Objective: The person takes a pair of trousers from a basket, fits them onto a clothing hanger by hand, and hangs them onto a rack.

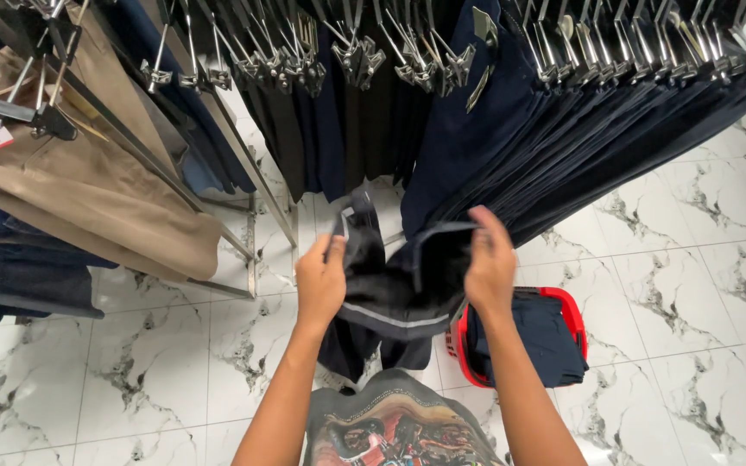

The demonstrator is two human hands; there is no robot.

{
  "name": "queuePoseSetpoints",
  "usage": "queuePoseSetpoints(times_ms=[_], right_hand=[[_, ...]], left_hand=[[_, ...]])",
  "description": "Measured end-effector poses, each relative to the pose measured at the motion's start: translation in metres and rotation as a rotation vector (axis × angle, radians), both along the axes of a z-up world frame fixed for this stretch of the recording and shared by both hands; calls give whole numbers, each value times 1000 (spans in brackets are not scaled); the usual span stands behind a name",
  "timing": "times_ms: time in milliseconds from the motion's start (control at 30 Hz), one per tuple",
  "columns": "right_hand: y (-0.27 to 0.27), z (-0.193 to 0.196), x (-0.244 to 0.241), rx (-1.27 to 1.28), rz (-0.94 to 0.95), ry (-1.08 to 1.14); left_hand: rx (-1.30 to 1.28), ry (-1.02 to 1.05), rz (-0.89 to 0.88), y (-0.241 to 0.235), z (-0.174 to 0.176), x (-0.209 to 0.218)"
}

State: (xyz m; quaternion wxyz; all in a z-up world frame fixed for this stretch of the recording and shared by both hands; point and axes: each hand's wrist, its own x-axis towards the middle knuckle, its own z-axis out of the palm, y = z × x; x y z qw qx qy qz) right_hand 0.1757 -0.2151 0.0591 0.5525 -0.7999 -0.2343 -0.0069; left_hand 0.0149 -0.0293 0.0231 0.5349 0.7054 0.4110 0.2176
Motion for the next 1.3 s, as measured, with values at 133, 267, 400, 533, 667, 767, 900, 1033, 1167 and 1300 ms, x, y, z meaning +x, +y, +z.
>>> queuePoseSetpoints(times_ms=[133,267,400,533,667,767,900,1033,1167,1300], right_hand=[[-10,-63,8,86,-212,-159],[-32,-191,11,-654,200,145],[-40,-247,2,-983,427,453],[-15,-143,21,-725,253,449],[7,-10,4,-65,-20,26],[17,-9,-1,169,-150,-227],[22,-139,13,-405,-1,-106],[-8,-209,-1,-970,384,419],[5,-159,23,-780,297,299],[30,9,-7,-54,-37,-7]], left_hand=[[519,-378,183,-1,-28,-3],[141,43,-10,-10,-50,-18],[-156,389,-121,1,-126,-27],[-111,377,-137,15,-54,-11],[124,-108,145,29,-2,-3],[448,-403,262,33,-11,0],[304,-54,18,17,-16,-2],[-54,297,-82,19,-94,-19],[-81,347,-166,24,-80,-6],[262,-140,38,27,-18,15]])
